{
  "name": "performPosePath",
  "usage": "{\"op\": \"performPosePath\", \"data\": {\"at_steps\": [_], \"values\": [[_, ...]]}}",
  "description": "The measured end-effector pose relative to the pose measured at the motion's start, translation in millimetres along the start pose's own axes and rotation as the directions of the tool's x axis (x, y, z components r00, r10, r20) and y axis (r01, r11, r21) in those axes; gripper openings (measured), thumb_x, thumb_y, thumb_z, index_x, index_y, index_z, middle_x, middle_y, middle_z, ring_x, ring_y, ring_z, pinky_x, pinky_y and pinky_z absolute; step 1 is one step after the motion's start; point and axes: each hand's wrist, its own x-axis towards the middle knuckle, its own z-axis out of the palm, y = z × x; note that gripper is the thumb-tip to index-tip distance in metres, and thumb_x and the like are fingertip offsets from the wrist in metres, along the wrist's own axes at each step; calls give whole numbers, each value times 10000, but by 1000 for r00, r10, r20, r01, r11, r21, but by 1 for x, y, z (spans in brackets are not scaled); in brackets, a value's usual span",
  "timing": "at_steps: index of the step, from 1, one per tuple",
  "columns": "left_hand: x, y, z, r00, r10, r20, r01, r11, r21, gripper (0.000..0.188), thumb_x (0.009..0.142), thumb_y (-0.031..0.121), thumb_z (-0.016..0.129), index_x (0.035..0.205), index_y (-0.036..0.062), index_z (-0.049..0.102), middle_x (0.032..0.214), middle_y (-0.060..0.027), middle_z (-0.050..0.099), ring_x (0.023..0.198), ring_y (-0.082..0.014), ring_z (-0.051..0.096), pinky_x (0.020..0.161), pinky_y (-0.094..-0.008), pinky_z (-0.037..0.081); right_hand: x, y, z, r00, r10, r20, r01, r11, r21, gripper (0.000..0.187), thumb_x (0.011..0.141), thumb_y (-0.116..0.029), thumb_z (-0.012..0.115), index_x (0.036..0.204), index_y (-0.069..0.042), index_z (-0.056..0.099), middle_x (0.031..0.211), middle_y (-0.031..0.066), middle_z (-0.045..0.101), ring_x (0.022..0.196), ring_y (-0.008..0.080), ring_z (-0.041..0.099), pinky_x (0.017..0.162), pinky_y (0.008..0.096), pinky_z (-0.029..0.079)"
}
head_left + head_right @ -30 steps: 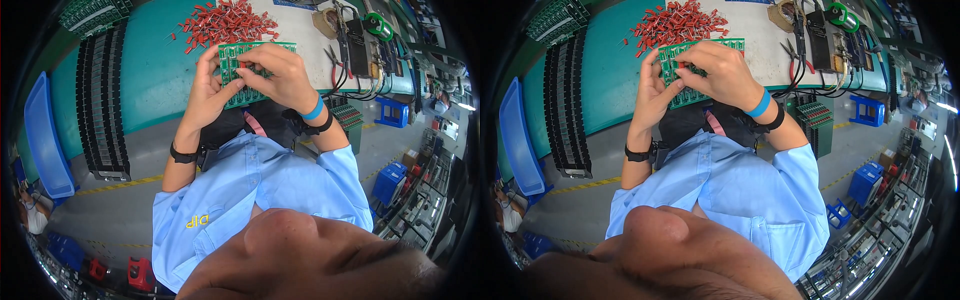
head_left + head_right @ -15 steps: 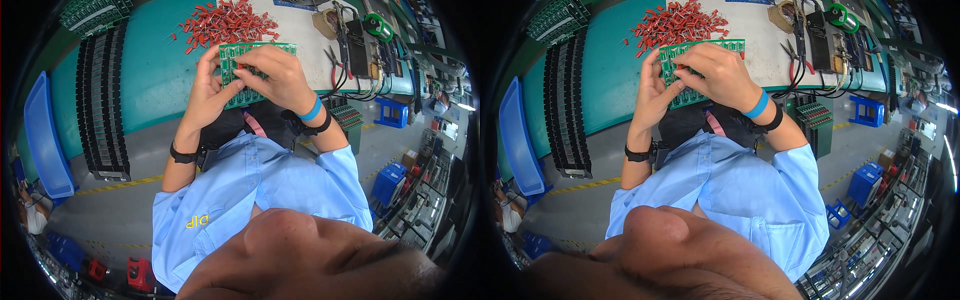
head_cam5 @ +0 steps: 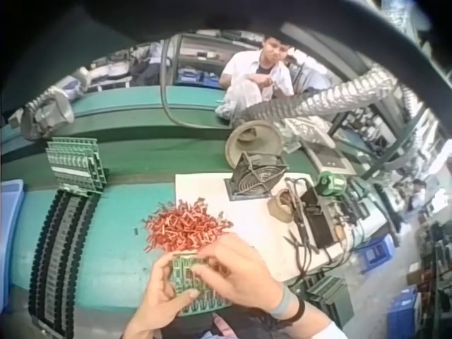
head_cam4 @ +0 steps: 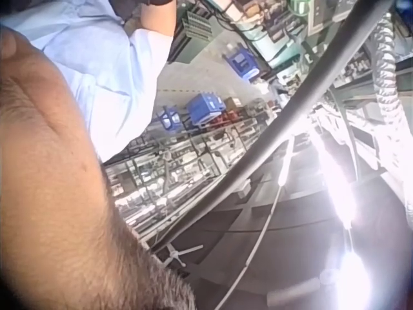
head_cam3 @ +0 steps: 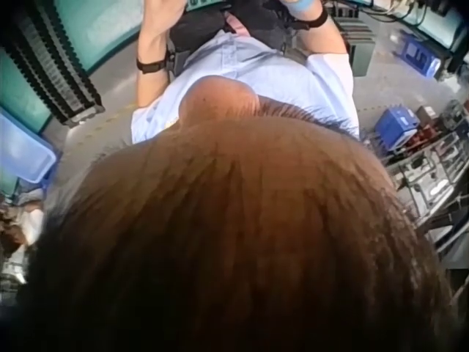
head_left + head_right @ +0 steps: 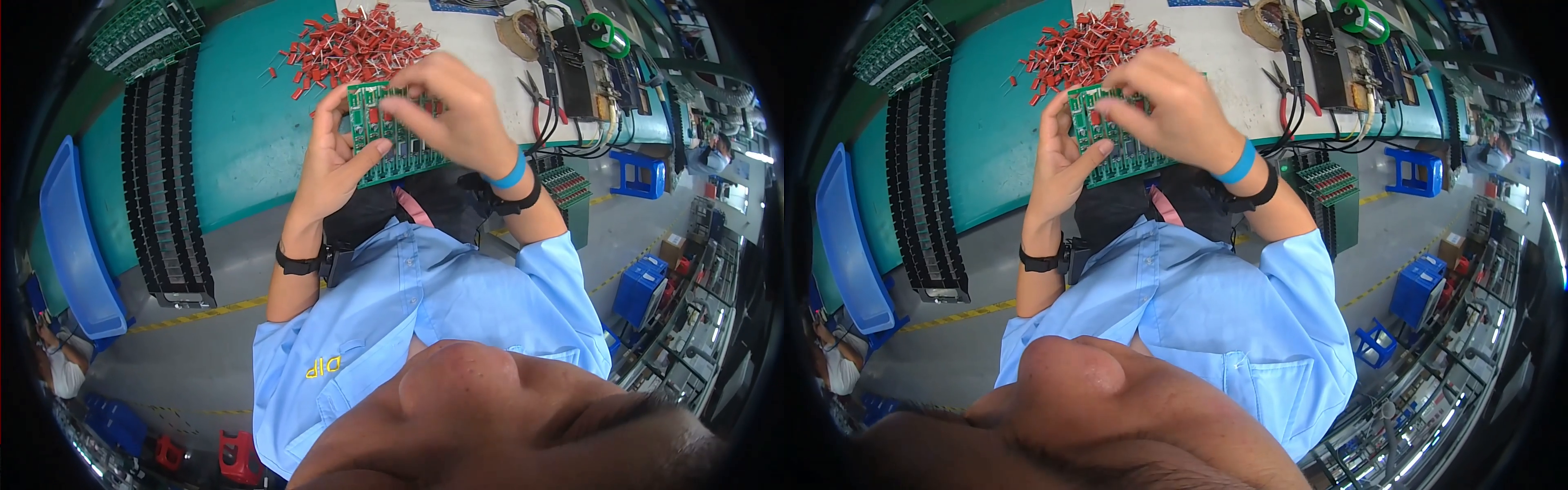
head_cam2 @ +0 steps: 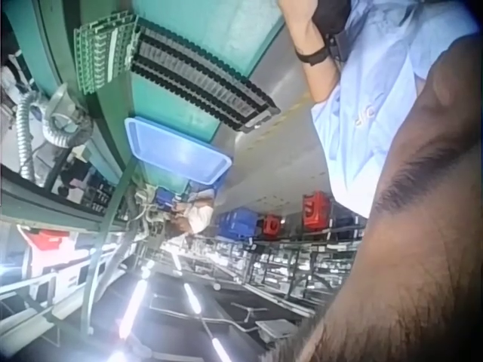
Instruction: The person picks up a circuit board, inserts red capacitors into it one by one by hand, and places the board onto a rack before repeating the process with a second board.
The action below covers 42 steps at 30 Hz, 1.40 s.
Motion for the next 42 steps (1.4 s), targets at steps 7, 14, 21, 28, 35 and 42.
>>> {"op": "performPosePath", "data": {"at_steps": [7, 14, 21, 28, 35, 42], "values": [[-2, 3, -7, 998, -19, 62, 16, 999, 50, 717, 842, -159, 611, 1469, 25, 316, 1402, -156, 421, 1285, -207, 474, 984, -326, 504, -5, 58, -56, 956, 173, -237, -195, 978, -74, 176, 867, -134, 743, 1003, -24, 722, 792, 41, 680, 669, 84, 558, 603, 234, 439], [-5, 4, -7, 997, -50, 57, 48, 998, 36, 693, 831, -158, 616, 1448, 13, 350, 1385, -153, 439, 1297, -204, 454, 994, -327, 492, -11, 65, -42, 958, 234, 168, -212, 967, -143, 173, 884, -179, 728, 933, -15, 751, 760, 67, 688, 634, 102, 574, 591, 247, 463], [-4, 7, -5, 995, -70, 67, 65, 995, 75, 684, 832, -154, 613, 1441, 15, 352, 1374, -152, 439, 1270, -197, 478, 987, -321, 497, -11, 71, -35, 938, 321, 130, -264, 905, -333, 138, 879, -134, 718, 927, -7, 740, 745, 56, 676, 649, 99, 592, 603, 247, 481], [-1, 5, -2, 1000, 2, 24, -3, 999, 43, 696, 837, -152, 609, 1447, 26, 328, 1377, -159, 431, 1264, -195, 486, 982, -313, 498, -19, 53, -56, 920, 387, 64, -393, 906, 160, 160, 908, -57, 667, 1051, 4, 703, 880, 28, 683, 799, 82, 630, 690, 229, 503], [0, 1, 0, 998, 37, -43, -36, 999, 29, 707, 854, -146, 607, 1459, 42, 294, 1331, -141, 436, 1213, -188, 516, 964, -302, 510, -16, -5, -21, 912, 373, 172, -403, 731, 550, 158, 935, 5, 628, 1079, 23, 692, 986, 73, 682, 904, 115, 645, 752, 235, 529], [-1, 1, 0, 999, 40, -22, -40, 999, 10, 710, 864, -139, 609, 1468, 57, 291, 1299, -123, 432, 1182, -181, 534, 942, -291, 524, -16, -12, 12, 935, 272, 227, -347, 829, 438, 159, 933, 21, 642, 1083, 41, 692, 1005, 109, 698, 908, 129, 667, 771, 255, 562]]}}
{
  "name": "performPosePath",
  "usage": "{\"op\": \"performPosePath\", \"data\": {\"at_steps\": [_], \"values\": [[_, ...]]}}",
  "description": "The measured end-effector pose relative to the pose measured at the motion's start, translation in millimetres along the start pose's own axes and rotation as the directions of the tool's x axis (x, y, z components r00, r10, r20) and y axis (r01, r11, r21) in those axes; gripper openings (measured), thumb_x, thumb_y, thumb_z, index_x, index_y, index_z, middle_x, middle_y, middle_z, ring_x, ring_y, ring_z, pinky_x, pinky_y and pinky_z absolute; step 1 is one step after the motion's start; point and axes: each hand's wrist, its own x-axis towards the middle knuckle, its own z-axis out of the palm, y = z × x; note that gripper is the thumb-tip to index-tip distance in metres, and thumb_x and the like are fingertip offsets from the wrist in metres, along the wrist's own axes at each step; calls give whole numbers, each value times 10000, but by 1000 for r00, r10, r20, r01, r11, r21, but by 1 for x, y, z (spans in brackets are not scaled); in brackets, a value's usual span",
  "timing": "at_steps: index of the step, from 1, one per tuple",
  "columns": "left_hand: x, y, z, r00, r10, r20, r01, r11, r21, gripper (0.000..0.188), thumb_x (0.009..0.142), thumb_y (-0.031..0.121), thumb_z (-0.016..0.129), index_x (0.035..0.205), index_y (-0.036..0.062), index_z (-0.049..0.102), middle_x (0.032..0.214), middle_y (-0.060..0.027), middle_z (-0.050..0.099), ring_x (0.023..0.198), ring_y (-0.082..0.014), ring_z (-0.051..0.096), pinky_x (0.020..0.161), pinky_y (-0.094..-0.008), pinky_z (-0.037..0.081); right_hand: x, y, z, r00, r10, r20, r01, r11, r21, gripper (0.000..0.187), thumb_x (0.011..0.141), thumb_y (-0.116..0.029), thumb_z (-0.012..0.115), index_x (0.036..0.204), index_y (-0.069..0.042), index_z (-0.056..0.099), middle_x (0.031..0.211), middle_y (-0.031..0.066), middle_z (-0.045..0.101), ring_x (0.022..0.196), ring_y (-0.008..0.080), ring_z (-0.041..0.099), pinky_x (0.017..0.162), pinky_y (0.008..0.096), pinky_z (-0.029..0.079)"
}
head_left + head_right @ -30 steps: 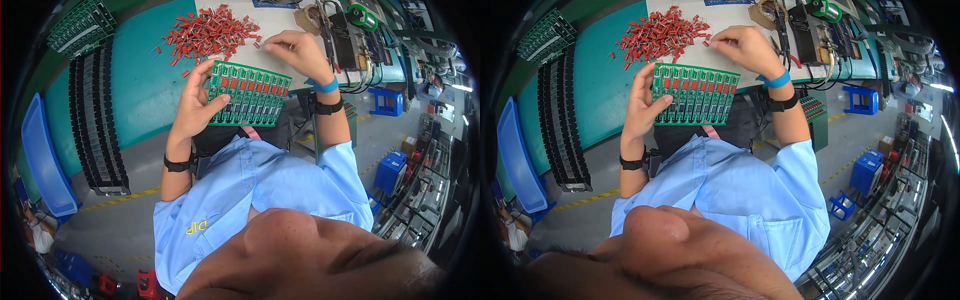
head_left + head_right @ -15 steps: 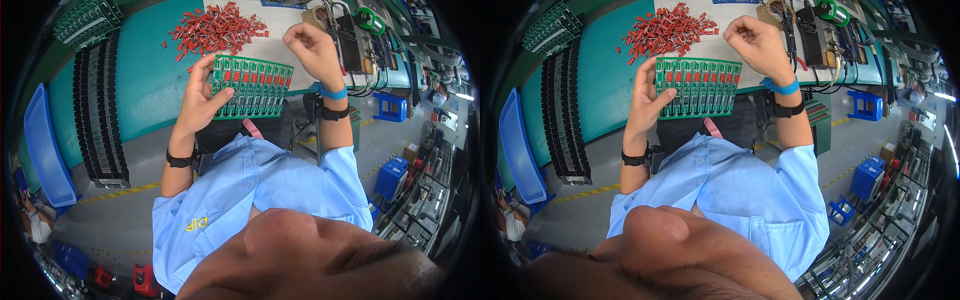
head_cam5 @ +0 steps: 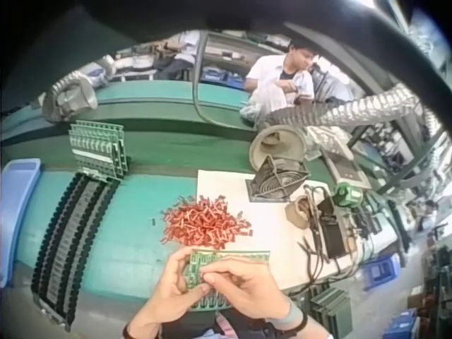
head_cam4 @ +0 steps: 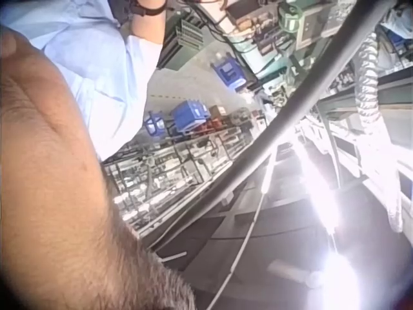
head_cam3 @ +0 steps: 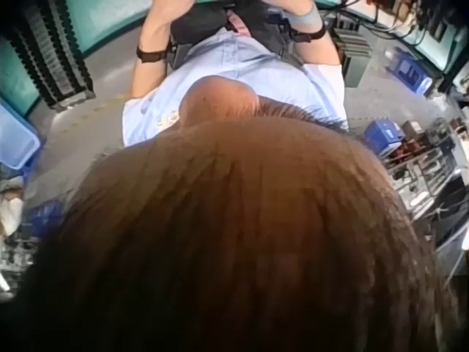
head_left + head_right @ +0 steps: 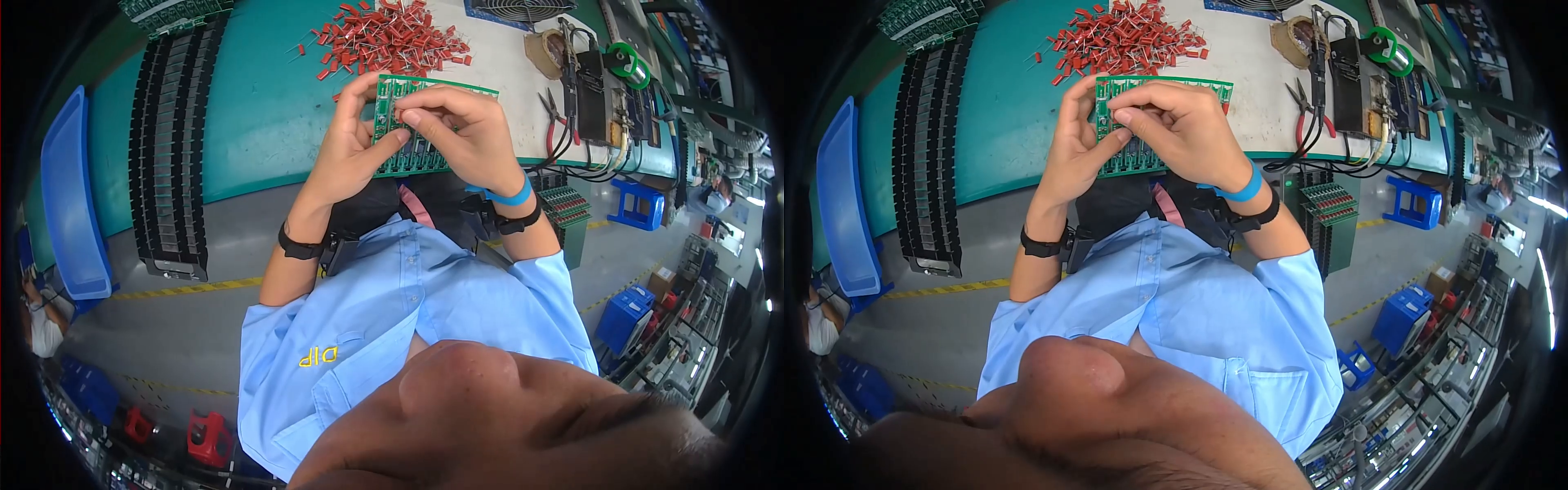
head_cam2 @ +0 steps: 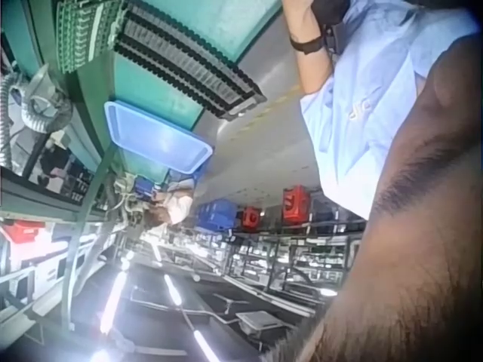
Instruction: The person picks up a circuit board, inserts red capacitors into it one by one by hand, and places the board onto a rack before repeating the process with a second board.
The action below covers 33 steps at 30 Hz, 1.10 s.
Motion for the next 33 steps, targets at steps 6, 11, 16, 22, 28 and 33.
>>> {"op": "performPosePath", "data": {"at_steps": [6, 11, 16, 22, 28, 33], "values": [[1, 2, 0, 1000, -8, 3, 8, 1000, -28, 712, 871, -133, 611, 1474, 64, 287, 1301, -121, 425, 1176, -184, 549, 933, -290, 535, 4, 10, 10, 992, -86, -88, 91, 994, 55, 136, 905, -44, 693, 1030, -2, 728, 819, 52, 691, 658, 72, 605, 566, 223, 484], [0, 0, -2, 1000, 3, 13, -2, 1000, -13, 708, 876, -127, 615, 1472, 65, 286, 1300, -120, 424, 1174, -188, 560, 930, -289, 541, 4, 8, 11, 994, -74, -83, 77, 997, 31, 128, 904, -45, 695, 1019, -2, 730, 811, 51, 686, 643, 69, 584, 558, 223, 472], [0, 0, -2, 1000, -2, 14, 2, 1000, -18, 706, 878, -127, 614, 1472, 65, 283, 1300, -119, 425, 1179, -188, 558, 932, -290, 541, 3, 3, 7, 1000, -9, -7, 9, 1000, -4, 146, 920, 24, 656, 1058, 40, 702, 965, 109, 708, 819, 121, 673, 715, 243, 566], [0, 0, -2, 1000, 2, 21, -1, 1000, -22, 705, 879, -126, 614, 1471, 65, 282, 1301, -119, 424, 1176, -188, 560, 933, -291, 541, 4, 3, 7, 999, -39, -16, 38, 996, -77, 144, 914, 17, 666, 1052, 36, 703, 966, 106, 709, 807, 117, 671, 695, 236, 559], [0, 1, -3, 1000, 13, 22, -13, 1000, -4, 709, 877, -126, 616, 1472, 70, 284, 1307, -121, 419, 1183, -189, 549, 937, -297, 541, 4, -1, 9, 997, -58, -44, 51, 988, -143, 134, 911, 20, 664, 1038, 35, 704, 967, 105, 709, 792, 114, 665, 668, 230, 551], [1, 2, -2, 999, 20, 30, -20, 1000, -1, 713, 873, -132, 610, 1473, 75, 285, 1313, -124, 415, 1191, -189, 539, 946, -300, 535, 4, -1, 12, 992, -109, -57, 97, 979, -178, 127, 909, 21, 665, 1029, 32, 705, 975, 104, 708, 778, 106, 657, 648, 223, 538]]}}
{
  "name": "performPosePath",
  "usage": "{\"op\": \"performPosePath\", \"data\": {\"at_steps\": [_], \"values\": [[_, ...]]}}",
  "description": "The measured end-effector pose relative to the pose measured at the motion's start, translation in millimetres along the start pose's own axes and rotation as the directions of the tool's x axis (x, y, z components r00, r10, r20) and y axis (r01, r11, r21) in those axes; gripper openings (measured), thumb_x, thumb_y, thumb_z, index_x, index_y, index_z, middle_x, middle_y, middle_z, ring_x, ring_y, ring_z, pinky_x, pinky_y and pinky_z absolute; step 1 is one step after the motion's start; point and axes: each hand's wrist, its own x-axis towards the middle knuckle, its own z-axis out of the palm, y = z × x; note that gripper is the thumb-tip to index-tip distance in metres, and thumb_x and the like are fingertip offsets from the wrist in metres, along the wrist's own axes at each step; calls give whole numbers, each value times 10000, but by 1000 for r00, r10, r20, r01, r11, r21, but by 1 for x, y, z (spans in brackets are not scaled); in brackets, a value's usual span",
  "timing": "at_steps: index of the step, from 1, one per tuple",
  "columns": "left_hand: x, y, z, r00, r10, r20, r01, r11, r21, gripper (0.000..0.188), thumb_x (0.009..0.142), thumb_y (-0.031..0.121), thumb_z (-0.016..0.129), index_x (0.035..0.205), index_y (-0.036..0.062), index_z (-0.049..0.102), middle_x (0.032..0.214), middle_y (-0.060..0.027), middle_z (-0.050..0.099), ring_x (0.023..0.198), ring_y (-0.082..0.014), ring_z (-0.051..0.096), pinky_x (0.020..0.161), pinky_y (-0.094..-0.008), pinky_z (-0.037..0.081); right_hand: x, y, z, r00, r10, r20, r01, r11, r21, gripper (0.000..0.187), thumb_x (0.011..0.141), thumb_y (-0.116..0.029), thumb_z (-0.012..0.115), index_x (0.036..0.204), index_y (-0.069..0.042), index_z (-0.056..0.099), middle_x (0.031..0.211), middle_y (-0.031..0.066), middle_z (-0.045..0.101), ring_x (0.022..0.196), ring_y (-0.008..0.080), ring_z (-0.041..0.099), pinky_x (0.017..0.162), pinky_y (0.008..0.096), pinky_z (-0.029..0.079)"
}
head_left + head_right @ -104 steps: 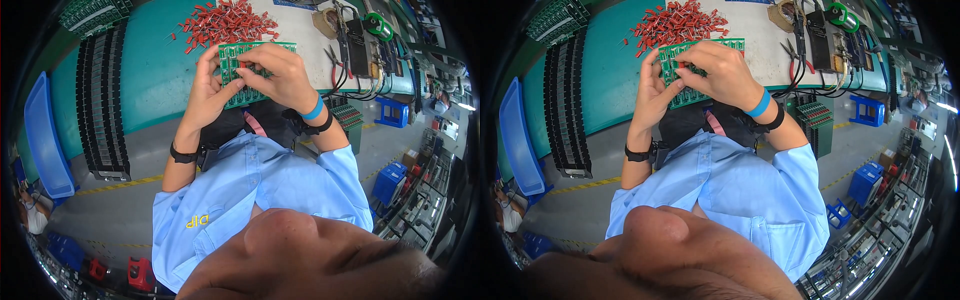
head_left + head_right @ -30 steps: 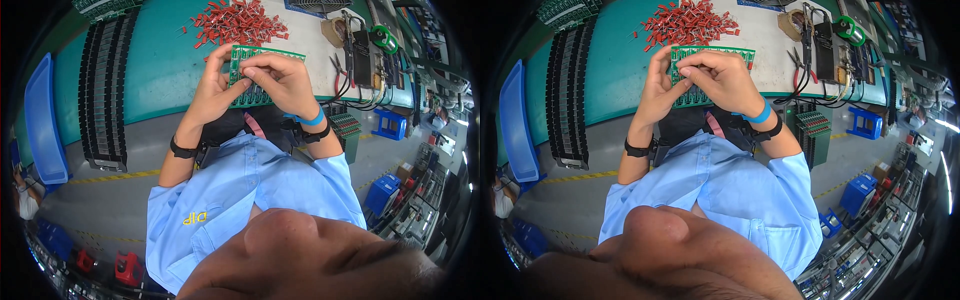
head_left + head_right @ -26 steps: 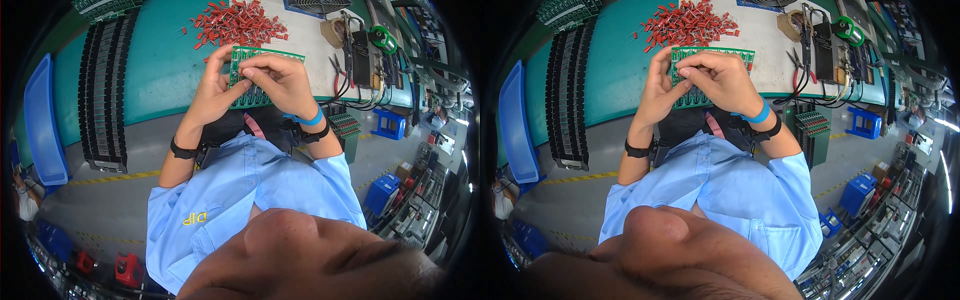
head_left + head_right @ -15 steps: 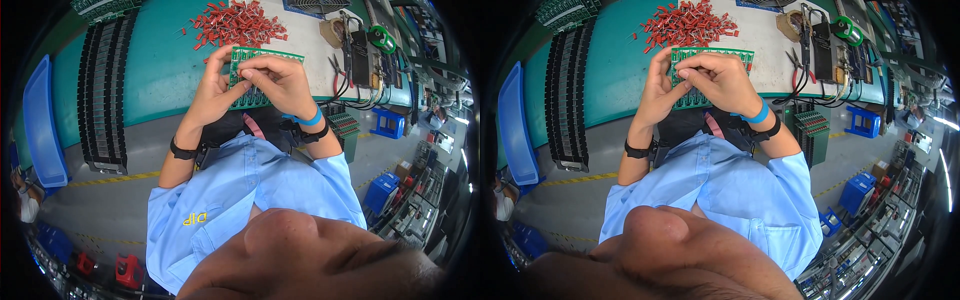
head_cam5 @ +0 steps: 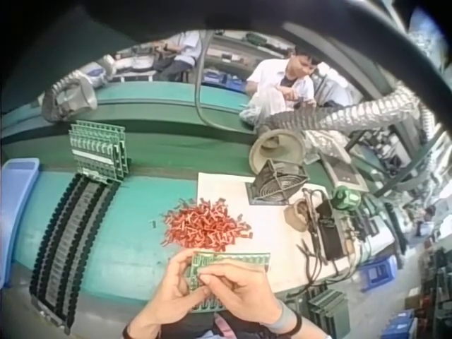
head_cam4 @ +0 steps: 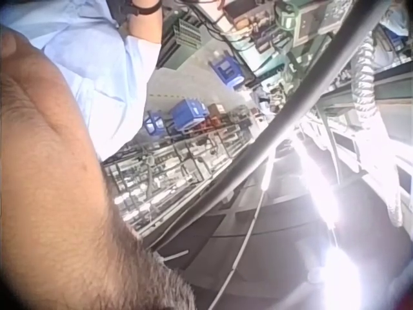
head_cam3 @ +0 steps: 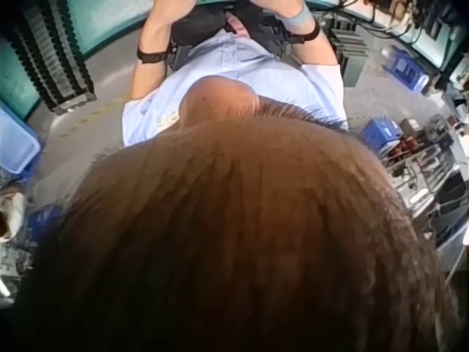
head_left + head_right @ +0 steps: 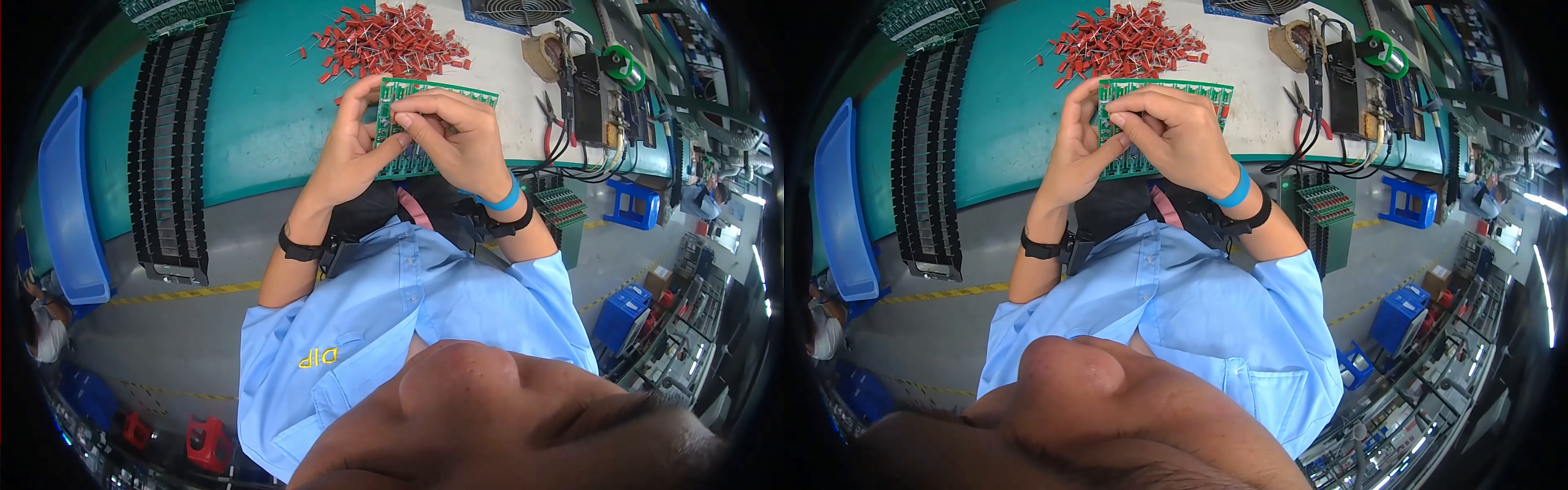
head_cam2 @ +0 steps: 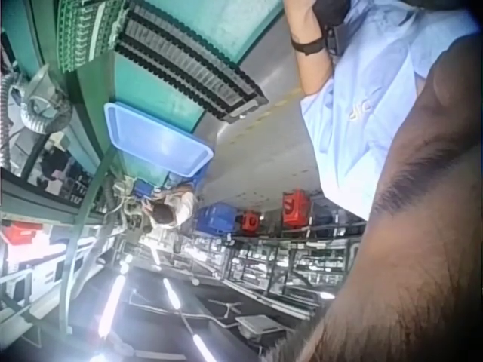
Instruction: The person picks up a circuit board, inserts red capacitors into it one by one by hand, and places the board onto a rack before repeating the process with a second board.
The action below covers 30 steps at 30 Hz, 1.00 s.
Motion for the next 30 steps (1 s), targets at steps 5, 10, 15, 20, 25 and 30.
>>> {"op": "performPosePath", "data": {"at_steps": [5, 10, 15, 20, 25, 30], "values": [[-1, -1, 0, 1000, 10, -11, -10, 1000, 10, 717, 871, -137, 603, 1476, 77, 283, 1324, -126, 413, 1198, -190, 534, 951, -302, 529, -2, 3, 4, 998, -41, -50, 41, 999, -3, 124, 900, 21, 674, 1018, 23, 710, 969, 103, 708, 755, 99, 646, 621, 213, 516], [-2, -3, -1, 1000, -8, -12, 7, 1000, -20, 720, 871, -141, 594, 1481, 78, 279, 1340, -127, 408, 1214, -189, 520, 951, -302, 525, -1, -2, 4, 995, -78, -63, 72, 994, -85, 122, 882, 13, 690, 1001, 11, 716, 908, 79, 707, 652, 66, 588, 549, 201, 451], [-2, -4, -1, 999, 35, -11, -35, 999, 21, 725, 872, -144, 593, 1484, 83, 277, 1358, -124, 402, 1193, -183, 537, 939, -296, 527, 3, -10, 3, 993, -111, -35, 105, 986, -130, 122, 865, 0, 704, 987, -1, 721, 844, 49, 693, 543, 40, 484, 486, 208, 369], [-5, 0, 0, 997, -80, -24, 77, 991, -109, 768, 831, -143, 636, 1480, 84, 294, 1406, -126, 426, 1342, -212, 411, 1060, -333, 409, 3, -9, 4, 991, -128, -32, 123, 984, -131, 120, 862, 1, 702, 980, -1, 721, 830, 43, 685, 524, 40, 456, 474, 217, 358], [-4, -1, -2, 999, -36, 7, 36, 999, -25, 745, 867, -148, 600, 1489, 104, 276, 1352, -119, 403, 1142, -171, 572, 881, -269, 533, 5, -11, 5, 987, -158, -37, 149, 972, -179, 136, 843, -1, 710, 978, -12, 723, 815, 50, 679, 518, 59, 460, 469, 223, 359], [-5, -1, -4, 999, -41, 10, 41, 999, -21, 754, 866, -149, 602, 1493, 105, 270, 1352, -119, 403, 1131, -172, 583, 860, -253, 527, 11, -11, 10, 966, -255, -50, 229, 926, -299, 122, 821, -10, 721, 943, -20, 717, 800, 62, 666, 537, 112, 520, 479, 247, 400]]}}
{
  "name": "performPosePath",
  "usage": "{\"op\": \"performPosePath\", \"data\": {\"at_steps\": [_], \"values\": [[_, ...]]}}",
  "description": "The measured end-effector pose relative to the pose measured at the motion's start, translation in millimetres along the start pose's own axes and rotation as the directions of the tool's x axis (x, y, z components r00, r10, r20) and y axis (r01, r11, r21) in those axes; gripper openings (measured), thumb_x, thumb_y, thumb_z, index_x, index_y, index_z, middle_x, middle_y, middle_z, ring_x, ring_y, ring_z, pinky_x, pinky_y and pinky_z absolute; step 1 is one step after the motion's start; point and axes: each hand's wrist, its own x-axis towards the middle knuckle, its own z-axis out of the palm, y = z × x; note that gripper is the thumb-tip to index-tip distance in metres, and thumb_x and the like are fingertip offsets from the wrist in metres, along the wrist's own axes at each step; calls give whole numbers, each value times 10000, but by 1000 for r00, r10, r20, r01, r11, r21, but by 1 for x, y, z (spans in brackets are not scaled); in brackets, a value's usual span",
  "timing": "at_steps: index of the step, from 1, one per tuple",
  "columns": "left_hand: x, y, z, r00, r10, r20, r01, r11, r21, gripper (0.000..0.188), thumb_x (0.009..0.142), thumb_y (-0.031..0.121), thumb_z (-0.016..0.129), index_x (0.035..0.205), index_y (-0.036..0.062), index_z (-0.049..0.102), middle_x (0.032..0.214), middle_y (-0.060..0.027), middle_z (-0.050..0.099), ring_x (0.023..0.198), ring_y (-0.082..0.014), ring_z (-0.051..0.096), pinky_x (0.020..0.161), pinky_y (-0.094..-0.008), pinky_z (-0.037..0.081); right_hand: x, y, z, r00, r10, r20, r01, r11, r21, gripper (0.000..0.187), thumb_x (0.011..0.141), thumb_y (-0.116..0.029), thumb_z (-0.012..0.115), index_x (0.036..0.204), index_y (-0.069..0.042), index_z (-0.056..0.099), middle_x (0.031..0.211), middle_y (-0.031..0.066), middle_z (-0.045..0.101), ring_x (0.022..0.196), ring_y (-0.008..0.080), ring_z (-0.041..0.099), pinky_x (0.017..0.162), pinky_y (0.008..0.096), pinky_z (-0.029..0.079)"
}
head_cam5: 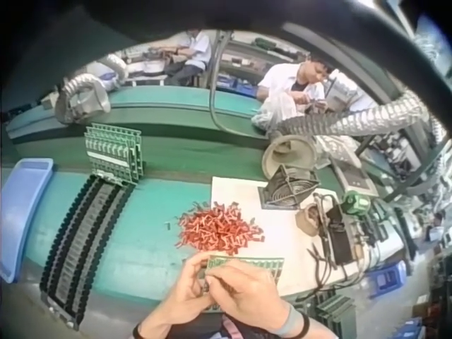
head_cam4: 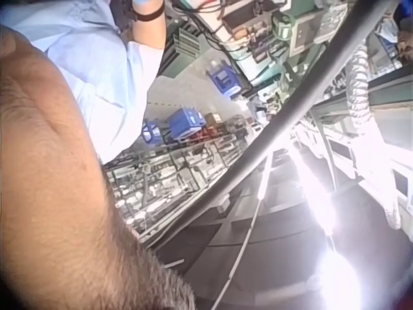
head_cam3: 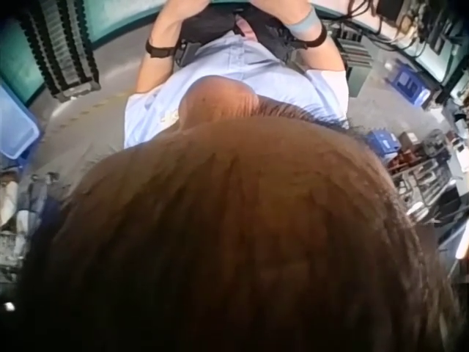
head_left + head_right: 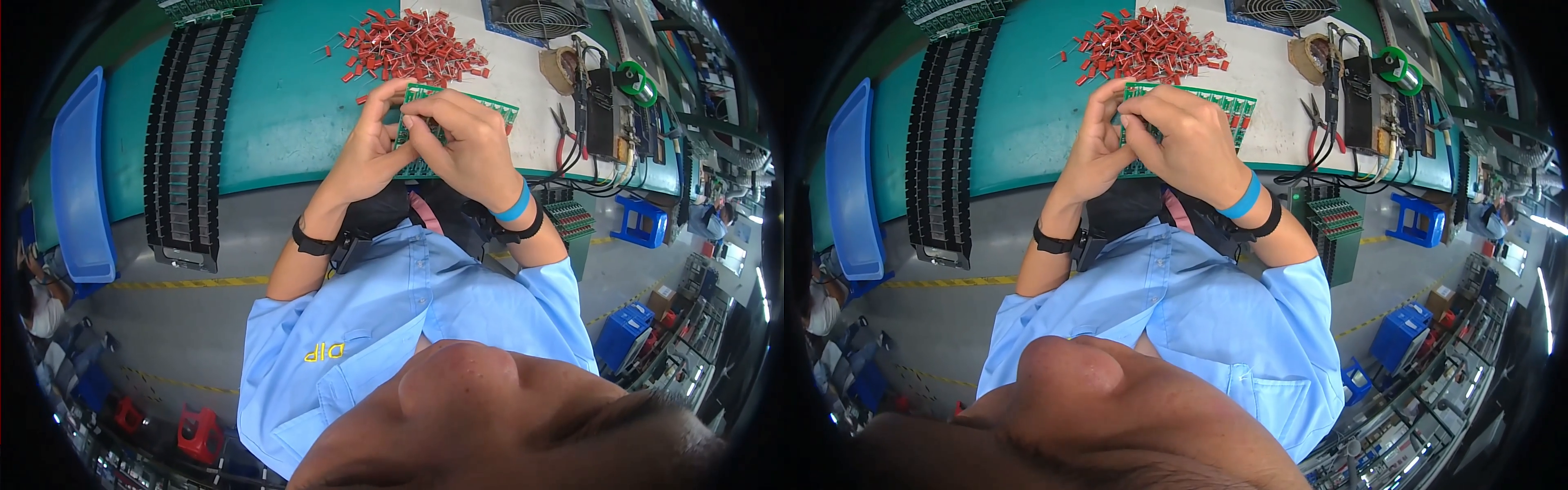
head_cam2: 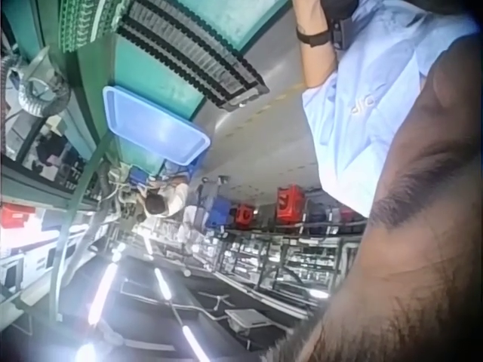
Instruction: The person picks up a circuit board, inserts red capacitors into it one by one by hand, and places the board onto a rack before repeating the process with a second board.
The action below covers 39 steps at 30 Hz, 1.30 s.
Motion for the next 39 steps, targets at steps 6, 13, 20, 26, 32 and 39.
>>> {"op": "performPosePath", "data": {"at_steps": [6, 13, 20, 26, 32, 39], "values": [[-1, -4, 2, 1000, -28, 3, 29, 999, -37, 763, 864, -142, 609, 1501, 104, 269, 1358, -123, 404, 1161, -183, 564, 874, -268, 527, 0, 6, 2, 999, -25, -37, 22, 996, -85, 94, 809, -13, 727, 900, -20, 704, 802, 72, 649, 580, 162, 585, 502, 276, 454], [3, 1, 4, 1000, 14, 11, -14, 1000, 13, 730, 871, -122, 625, 1491, 69, 292, 1361, -126, 416, 1233, -193, 512, 940, -299, 508, 3, 8, -12, 999, -11, -48, 7, 996, -88, 131, 816, -42, 742, 942, -28, 708, 836, 84, 649, 660, 191, 615, 578, 292, 485], [3, 5, 4, 1000, -19, 21, 19, 1000, 5, 701, 877, -107, 630, 1482, 56, 316, 1386, -133, 431, 1309, -198, 441, 1019, -331, 463, -10, 49, -76, 998, 31, 60, -19, 981, -193, 132, 917, -123, 674, 997, -26, 713, 834, 89, 643, 711, 189, 606, 646, 300, 481], [4, 0, 1, 999, -35, 39, 33, 998, 49, 707, 881, -78, 631, 1491, 53, 298, 1422, -166, 450, 1314, -225, 465, 1052, -355, 435, -32, 43, -88, 905, 336, 262, -365, 929, 69, 176, 980, -153, 614, 1003, -5, 706, 821, 73, 636, 744, 143, 590, 665, 292, 468], [-1, 4, 5, 997, -73, 29, 73, 997, 7, 705, 875, -46, 668, 1479, 30, 311, 1347, -148, 493, 1289, -225, 479, 1048, -357, 446, -47, 43, -91, 881, 329, 338, -409, 891, 197, 210, 990, -187, 617, 1026, 2, 700, 815, 39, 652, 725, 90, 584, 643, 257, 477], [1, -4, -3, 985, -46, 164, 74, 983, -167, 710, 909, 49, 677, 1490, 40, 270, 1332, -177, 500, 1165, -273, 591, 965, -401, 519, -104, 40, -115, 850, 519, 84, -483, 706, 518, 206, 1003, -149, 594, 1090, 21, 672, 953, 31, 676, 836, 102, 623, 757, 218, 486]]}}
